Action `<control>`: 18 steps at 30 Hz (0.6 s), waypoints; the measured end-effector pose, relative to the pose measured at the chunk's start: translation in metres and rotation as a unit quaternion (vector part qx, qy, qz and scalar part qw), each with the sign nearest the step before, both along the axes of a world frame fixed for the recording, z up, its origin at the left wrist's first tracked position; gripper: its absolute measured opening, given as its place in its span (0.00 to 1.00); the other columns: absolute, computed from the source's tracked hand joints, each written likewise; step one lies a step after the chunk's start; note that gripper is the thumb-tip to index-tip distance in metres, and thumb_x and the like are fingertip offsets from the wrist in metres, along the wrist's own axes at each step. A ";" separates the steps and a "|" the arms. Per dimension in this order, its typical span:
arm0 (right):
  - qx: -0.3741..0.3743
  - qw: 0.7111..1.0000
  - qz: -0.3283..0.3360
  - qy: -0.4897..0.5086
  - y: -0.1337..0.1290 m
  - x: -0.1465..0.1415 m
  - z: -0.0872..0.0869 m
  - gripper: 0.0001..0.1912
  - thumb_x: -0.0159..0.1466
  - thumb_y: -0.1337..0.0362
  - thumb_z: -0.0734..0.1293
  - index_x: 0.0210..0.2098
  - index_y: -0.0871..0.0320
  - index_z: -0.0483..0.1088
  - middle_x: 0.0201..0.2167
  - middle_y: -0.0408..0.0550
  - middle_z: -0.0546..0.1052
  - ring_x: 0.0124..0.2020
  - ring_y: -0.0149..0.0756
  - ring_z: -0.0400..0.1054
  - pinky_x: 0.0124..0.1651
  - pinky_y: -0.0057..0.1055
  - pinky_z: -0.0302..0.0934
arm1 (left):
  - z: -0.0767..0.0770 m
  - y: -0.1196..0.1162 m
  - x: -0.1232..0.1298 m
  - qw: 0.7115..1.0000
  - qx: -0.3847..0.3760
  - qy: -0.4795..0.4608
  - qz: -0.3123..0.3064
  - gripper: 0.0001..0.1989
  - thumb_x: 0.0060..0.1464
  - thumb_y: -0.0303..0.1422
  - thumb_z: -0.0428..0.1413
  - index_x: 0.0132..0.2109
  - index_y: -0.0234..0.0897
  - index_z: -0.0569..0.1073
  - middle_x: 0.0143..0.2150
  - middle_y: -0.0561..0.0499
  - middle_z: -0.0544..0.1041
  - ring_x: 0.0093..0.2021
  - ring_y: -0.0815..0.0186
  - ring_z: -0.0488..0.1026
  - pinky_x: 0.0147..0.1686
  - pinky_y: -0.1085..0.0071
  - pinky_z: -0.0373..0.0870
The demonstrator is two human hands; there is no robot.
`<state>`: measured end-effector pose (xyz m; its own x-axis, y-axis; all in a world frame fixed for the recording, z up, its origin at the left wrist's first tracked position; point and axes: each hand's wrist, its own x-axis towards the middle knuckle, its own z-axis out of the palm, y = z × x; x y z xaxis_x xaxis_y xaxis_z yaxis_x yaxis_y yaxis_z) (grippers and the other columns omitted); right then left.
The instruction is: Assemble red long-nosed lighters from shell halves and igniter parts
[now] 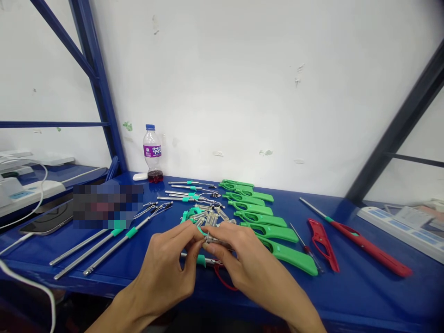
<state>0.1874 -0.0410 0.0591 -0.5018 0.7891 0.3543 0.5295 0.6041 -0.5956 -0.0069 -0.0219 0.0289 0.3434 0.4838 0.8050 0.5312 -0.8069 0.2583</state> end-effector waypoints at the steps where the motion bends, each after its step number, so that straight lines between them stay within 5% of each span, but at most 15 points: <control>1: -0.001 1.000 0.000 0.001 0.000 0.000 0.000 0.10 0.79 0.68 0.62 0.45 0.54 0.74 0.42 0.45 0.80 0.43 0.38 0.71 0.46 0.33 0.60 | 0.001 -0.001 0.000 1.000 -0.005 -0.001 -0.005 0.13 0.66 0.22 0.50 0.34 0.39 0.71 0.25 0.56 0.70 0.22 0.71 0.67 0.22 0.75 0.63; 8: -0.015 1.000 -0.002 -0.011 0.002 0.003 -0.002 0.11 0.79 0.67 0.62 0.46 0.53 0.77 0.41 0.44 0.79 0.42 0.38 0.72 0.47 0.33 0.60 | 0.001 0.001 -0.004 0.999 -0.033 0.021 -0.013 0.14 0.67 0.23 0.50 0.33 0.39 0.71 0.24 0.57 0.71 0.22 0.71 0.68 0.22 0.76 0.64; 18: -0.051 0.997 -0.057 -0.018 -0.005 0.030 0.016 0.15 0.77 0.61 0.66 0.57 0.46 0.81 0.47 0.44 0.87 0.46 0.42 0.79 0.51 0.37 0.67 | -0.013 0.005 0.009 0.999 -0.012 -0.001 -0.052 0.08 0.69 0.25 0.58 0.46 0.42 0.80 0.34 0.56 0.83 0.29 0.69 0.79 0.27 0.77 0.71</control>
